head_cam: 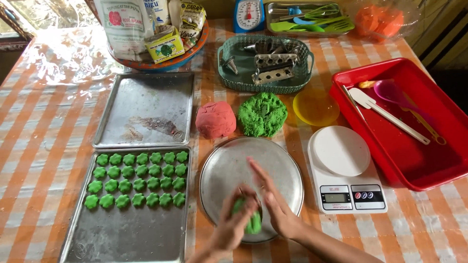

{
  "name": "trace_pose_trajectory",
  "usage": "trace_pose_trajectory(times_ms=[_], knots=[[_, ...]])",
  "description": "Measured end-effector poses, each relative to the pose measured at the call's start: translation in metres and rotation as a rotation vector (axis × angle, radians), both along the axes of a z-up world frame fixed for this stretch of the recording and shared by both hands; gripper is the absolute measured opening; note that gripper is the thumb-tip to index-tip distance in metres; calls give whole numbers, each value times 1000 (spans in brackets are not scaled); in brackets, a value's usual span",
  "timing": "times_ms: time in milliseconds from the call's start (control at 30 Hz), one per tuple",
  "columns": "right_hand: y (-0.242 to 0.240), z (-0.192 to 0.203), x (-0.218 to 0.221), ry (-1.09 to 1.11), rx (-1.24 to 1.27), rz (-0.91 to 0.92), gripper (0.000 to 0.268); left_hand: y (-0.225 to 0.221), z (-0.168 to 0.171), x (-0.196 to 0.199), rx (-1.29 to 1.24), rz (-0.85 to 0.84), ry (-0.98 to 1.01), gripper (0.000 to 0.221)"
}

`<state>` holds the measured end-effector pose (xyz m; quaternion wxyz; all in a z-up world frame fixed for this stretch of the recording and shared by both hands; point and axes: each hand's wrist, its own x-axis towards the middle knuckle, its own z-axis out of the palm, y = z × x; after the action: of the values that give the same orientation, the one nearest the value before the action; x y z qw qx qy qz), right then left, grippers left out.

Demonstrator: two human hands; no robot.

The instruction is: Rolling out green dough and using a metal mold to cut out star-shaped pieces, then arranging them on a metal tray.

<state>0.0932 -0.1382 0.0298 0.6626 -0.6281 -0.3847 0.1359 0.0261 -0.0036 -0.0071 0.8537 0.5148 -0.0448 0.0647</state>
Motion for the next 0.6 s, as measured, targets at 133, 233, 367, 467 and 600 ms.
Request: trace_pose_trajectory(times_ms=[133, 233, 367, 467, 600], knots=[[16, 2, -1, 597, -36, 160, 100, -6, 16, -1, 392, -84, -382, 8], [13, -11, 0, 1121, 352, 359, 85, -6, 21, 8, 844, 79, -568, 23], [16, -18, -12, 1391, 239, 12, 68, -5, 7, 12, 1265, 568, -407, 26], [16, -42, -4, 1278, 194, -133, 51, 2, -1, 12, 1371, 579, -259, 32], [-3, -46, 15, 541, -15, -213, 53, -2, 4, 8, 1204, 432, -352, 65]])
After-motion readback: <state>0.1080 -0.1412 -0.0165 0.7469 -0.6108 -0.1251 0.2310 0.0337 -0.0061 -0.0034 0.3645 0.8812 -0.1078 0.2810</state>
